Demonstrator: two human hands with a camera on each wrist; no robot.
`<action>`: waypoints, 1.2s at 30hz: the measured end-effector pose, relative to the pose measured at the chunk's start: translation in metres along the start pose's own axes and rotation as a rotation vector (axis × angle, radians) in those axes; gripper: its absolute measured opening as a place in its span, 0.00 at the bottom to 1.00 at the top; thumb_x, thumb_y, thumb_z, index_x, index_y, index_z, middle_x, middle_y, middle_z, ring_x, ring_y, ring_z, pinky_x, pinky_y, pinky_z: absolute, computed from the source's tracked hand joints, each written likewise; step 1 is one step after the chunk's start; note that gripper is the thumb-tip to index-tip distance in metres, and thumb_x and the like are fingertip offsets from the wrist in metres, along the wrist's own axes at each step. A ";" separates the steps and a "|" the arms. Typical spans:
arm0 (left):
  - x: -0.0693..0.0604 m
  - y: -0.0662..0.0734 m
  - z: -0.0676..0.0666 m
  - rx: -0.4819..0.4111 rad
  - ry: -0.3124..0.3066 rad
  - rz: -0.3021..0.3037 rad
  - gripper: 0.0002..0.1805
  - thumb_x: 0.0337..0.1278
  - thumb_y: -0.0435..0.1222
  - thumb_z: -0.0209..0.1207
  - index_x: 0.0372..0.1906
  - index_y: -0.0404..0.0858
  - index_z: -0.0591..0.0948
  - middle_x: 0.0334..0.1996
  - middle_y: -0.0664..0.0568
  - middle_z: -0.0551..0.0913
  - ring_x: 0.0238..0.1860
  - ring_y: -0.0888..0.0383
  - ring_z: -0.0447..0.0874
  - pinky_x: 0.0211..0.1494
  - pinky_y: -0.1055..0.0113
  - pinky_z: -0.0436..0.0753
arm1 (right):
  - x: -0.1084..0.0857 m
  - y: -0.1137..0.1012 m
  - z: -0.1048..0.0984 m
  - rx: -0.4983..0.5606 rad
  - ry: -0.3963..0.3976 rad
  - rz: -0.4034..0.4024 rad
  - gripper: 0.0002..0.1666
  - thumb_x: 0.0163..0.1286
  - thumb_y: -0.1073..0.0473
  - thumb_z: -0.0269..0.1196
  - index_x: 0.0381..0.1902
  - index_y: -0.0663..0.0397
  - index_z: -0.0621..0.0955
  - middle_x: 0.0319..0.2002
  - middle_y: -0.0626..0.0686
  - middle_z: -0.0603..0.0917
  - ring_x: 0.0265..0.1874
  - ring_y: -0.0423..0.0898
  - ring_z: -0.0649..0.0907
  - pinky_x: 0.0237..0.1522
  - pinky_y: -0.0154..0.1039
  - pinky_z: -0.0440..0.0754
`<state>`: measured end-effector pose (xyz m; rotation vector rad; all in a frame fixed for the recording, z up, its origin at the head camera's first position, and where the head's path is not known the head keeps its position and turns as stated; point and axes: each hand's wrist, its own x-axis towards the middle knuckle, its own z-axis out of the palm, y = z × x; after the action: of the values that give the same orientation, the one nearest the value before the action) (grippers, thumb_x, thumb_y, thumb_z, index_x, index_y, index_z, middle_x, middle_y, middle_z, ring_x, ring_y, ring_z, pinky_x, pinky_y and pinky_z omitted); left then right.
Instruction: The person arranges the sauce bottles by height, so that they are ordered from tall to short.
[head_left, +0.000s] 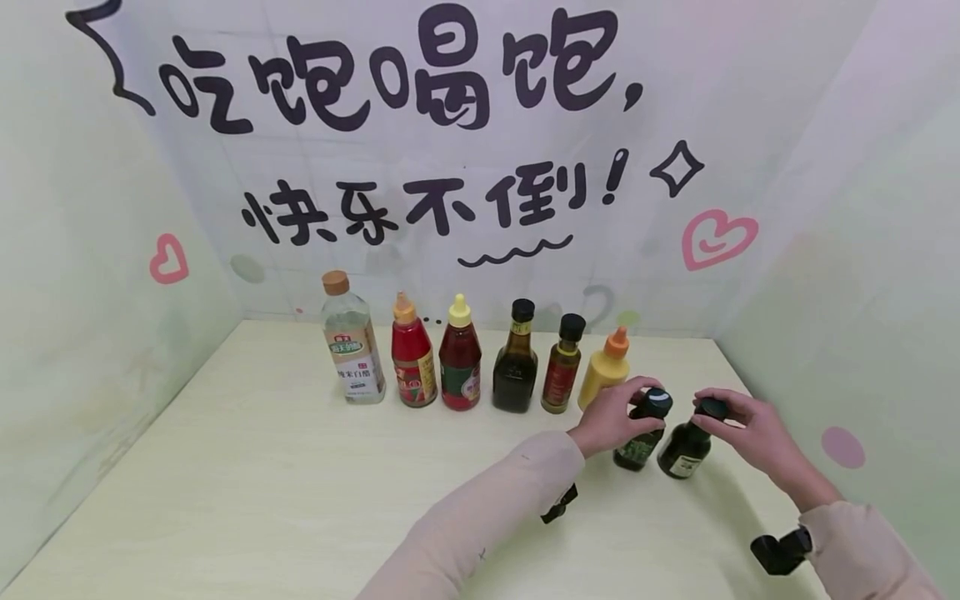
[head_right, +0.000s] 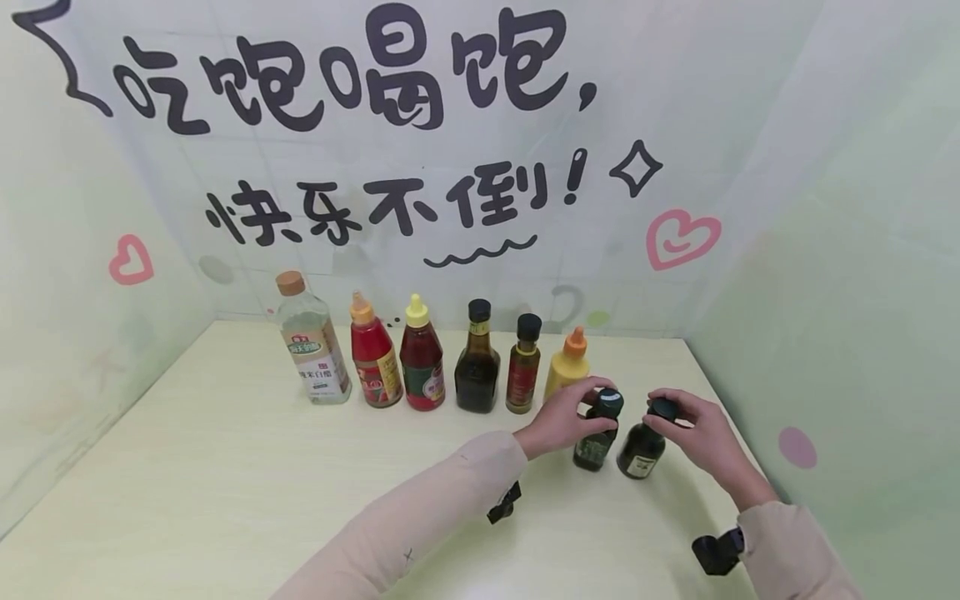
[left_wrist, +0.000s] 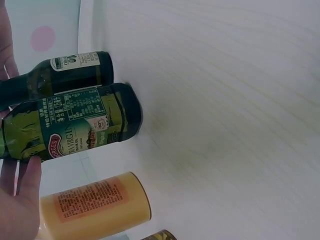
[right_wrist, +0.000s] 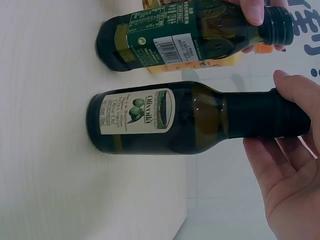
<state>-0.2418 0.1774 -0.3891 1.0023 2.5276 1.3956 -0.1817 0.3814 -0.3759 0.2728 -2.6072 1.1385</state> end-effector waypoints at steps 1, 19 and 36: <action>0.000 0.000 0.000 -0.011 0.002 -0.006 0.23 0.46 0.43 0.63 0.51 0.54 0.72 0.41 0.60 0.79 0.44 0.69 0.74 0.40 0.78 0.72 | 0.000 0.000 0.000 0.003 -0.002 0.000 0.15 0.55 0.64 0.64 0.43 0.53 0.78 0.34 0.32 0.77 0.34 0.23 0.75 0.29 0.22 0.73; -0.006 0.002 0.002 -0.052 0.031 -0.082 0.25 0.46 0.43 0.63 0.54 0.50 0.73 0.44 0.61 0.78 0.44 0.68 0.74 0.42 0.76 0.74 | 0.000 0.004 0.002 0.015 -0.002 -0.022 0.15 0.55 0.65 0.64 0.42 0.50 0.78 0.34 0.30 0.77 0.34 0.23 0.75 0.29 0.22 0.73; -0.009 0.000 0.006 -0.010 0.100 -0.055 0.27 0.45 0.46 0.63 0.55 0.49 0.74 0.47 0.63 0.77 0.43 0.70 0.73 0.43 0.79 0.71 | -0.001 0.004 0.002 0.046 0.010 -0.019 0.17 0.54 0.66 0.64 0.42 0.49 0.78 0.35 0.29 0.78 0.34 0.22 0.75 0.29 0.21 0.73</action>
<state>-0.2324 0.1764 -0.3950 0.8752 2.5943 1.4772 -0.1818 0.3824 -0.3802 0.3002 -2.5666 1.1910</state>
